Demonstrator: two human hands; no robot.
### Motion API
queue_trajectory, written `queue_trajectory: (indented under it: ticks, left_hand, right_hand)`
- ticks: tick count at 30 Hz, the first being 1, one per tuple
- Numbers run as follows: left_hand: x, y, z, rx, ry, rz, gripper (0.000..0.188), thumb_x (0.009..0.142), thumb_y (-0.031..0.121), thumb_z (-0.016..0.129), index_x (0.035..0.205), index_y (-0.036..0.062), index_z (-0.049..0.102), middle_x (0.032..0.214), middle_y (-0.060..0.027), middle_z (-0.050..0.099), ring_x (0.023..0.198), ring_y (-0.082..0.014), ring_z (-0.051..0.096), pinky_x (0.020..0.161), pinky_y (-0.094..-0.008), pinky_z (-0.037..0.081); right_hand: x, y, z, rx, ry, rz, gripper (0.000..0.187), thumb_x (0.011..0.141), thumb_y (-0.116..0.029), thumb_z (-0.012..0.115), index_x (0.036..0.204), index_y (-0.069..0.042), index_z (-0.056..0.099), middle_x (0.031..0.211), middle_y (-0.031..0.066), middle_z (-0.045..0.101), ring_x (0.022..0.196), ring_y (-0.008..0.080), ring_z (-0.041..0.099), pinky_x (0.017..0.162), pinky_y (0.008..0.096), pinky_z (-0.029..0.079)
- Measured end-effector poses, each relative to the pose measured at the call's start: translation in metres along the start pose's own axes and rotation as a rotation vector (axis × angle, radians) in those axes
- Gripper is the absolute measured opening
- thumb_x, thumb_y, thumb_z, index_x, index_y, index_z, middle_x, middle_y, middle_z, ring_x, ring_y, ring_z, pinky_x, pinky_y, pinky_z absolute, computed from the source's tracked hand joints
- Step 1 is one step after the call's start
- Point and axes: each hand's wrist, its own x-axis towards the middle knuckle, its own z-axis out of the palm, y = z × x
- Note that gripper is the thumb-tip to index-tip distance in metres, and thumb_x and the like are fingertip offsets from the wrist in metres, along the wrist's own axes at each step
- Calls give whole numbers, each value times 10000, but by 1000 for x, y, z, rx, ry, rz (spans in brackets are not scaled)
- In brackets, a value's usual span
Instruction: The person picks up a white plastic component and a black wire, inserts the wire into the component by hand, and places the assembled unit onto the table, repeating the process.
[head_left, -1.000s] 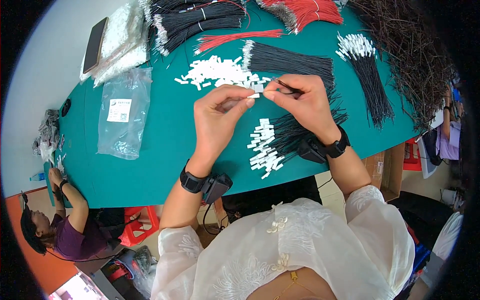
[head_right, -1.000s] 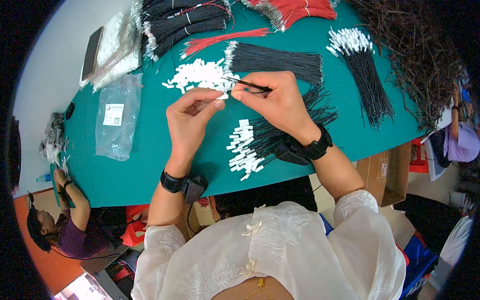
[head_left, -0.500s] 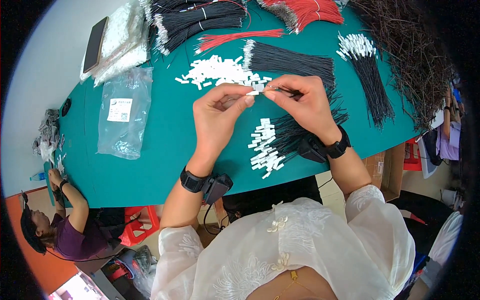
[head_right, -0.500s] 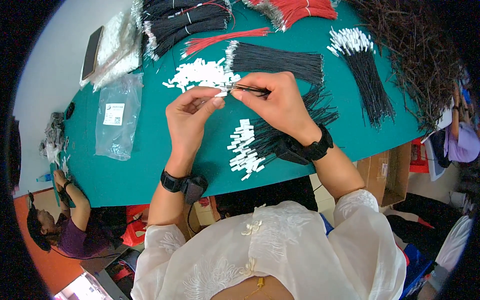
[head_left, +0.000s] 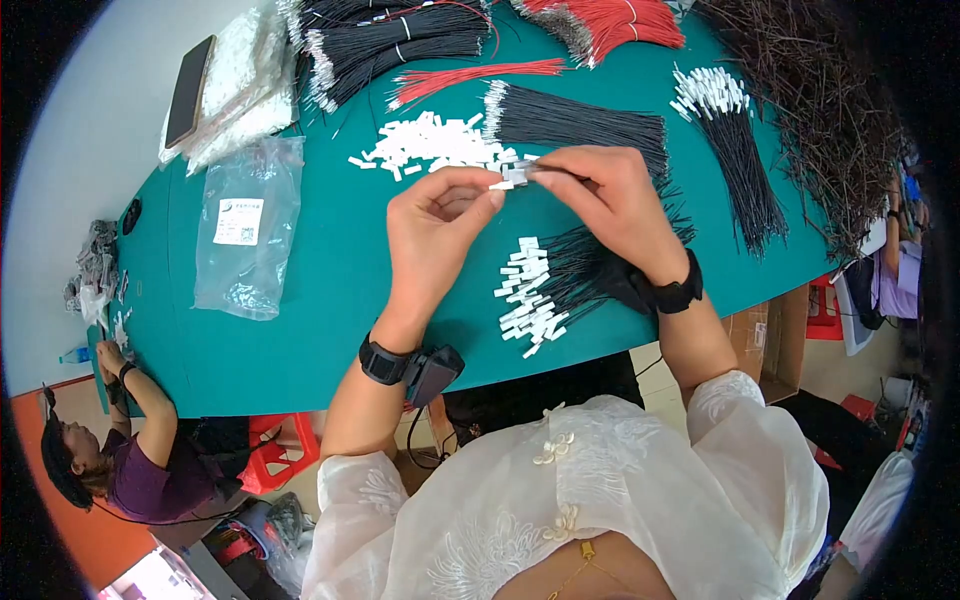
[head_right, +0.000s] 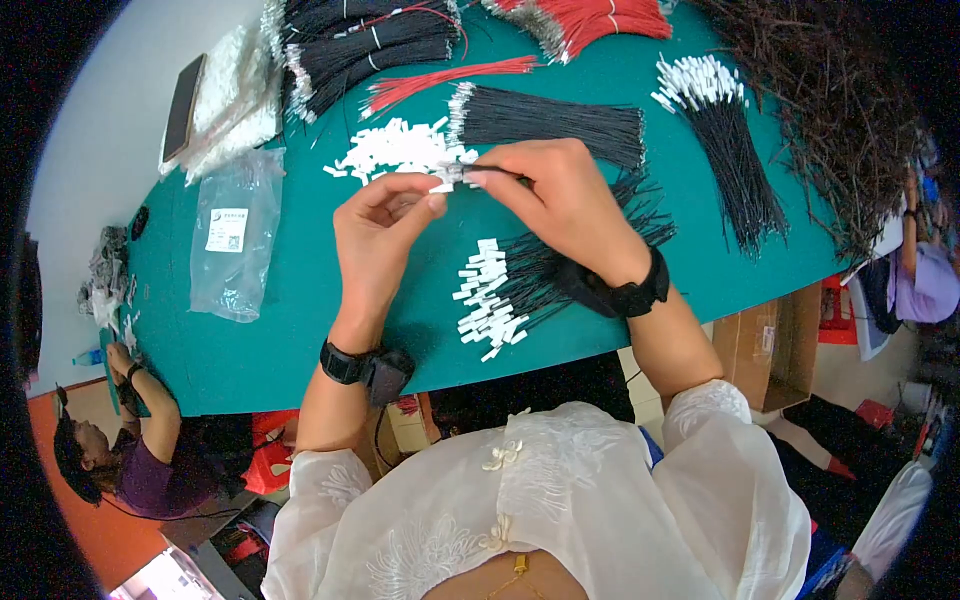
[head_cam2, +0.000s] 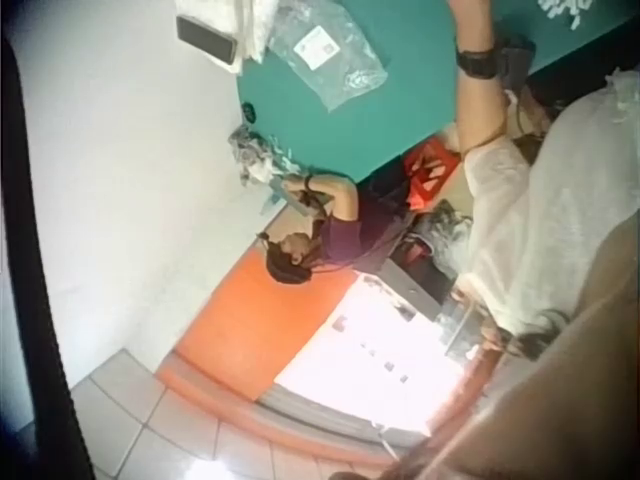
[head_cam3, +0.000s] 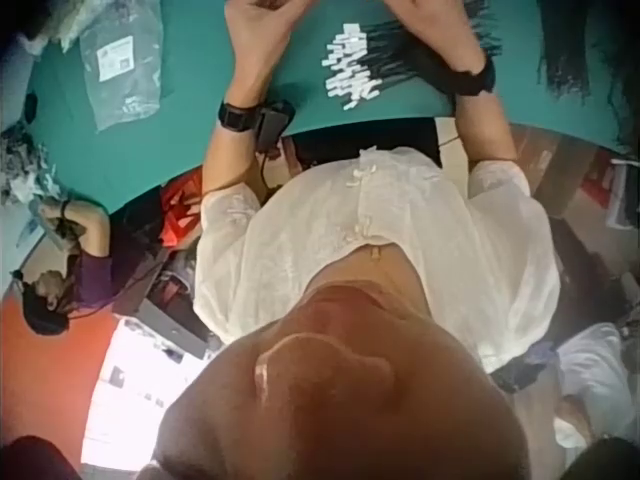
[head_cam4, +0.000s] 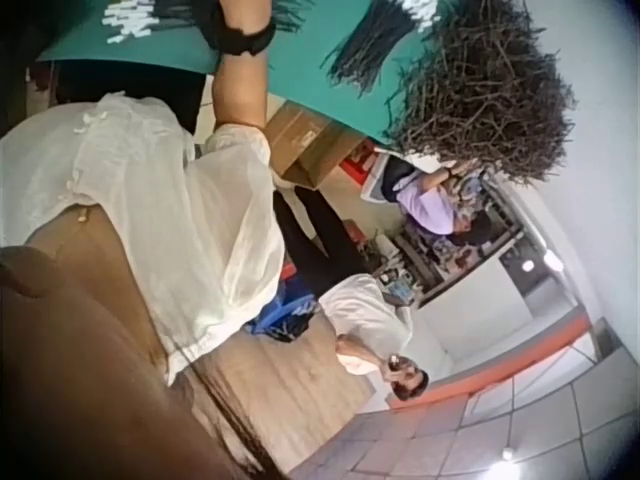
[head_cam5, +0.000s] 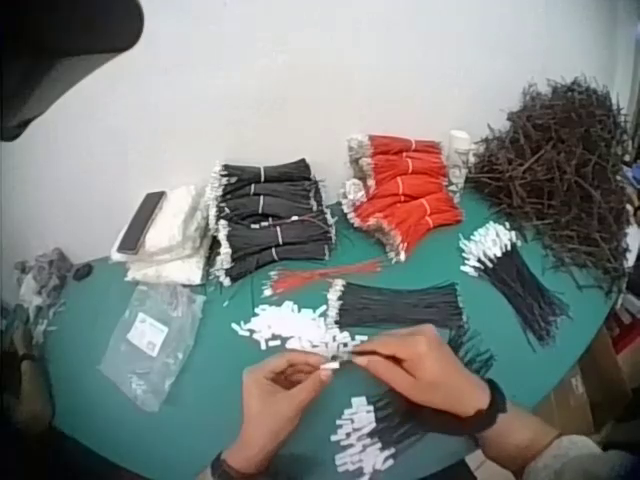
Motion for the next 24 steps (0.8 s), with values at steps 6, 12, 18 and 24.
queue_trajectory:
  ticks: [6,12,18,24]
  left_hand:
    - [-3,-9,2,480,-223,-36,130,756,38,732,876,15,688,820,-66,675,715,-116,638,671,-244,515]
    - [-2,1,-6,654,-382,112,172,713,80,762,864,42,690,803,-81,642,697,-189,617,641,-297,506]
    - [10,2,-38,1065,72,215,186,714,85,761,866,31,667,880,-102,630,725,-257,624,637,-349,501]
    - [11,-11,-50,1115,52,195,156,732,48,734,861,15,652,885,-119,634,718,-280,635,639,-365,507]
  right_hand:
    - [-8,7,-31,-783,-97,-14,201,858,-174,653,783,6,603,686,191,575,627,370,554,548,410,437]
    - [-4,13,-22,-704,-130,-25,212,873,-195,640,812,4,601,697,195,583,634,370,568,553,414,434]
    - [-1,7,-7,-316,-78,35,193,903,-177,620,874,9,579,652,152,551,549,274,518,534,340,410]
    - [-1,5,2,-250,-124,14,168,920,-154,603,891,5,556,627,104,507,526,190,452,523,300,382]
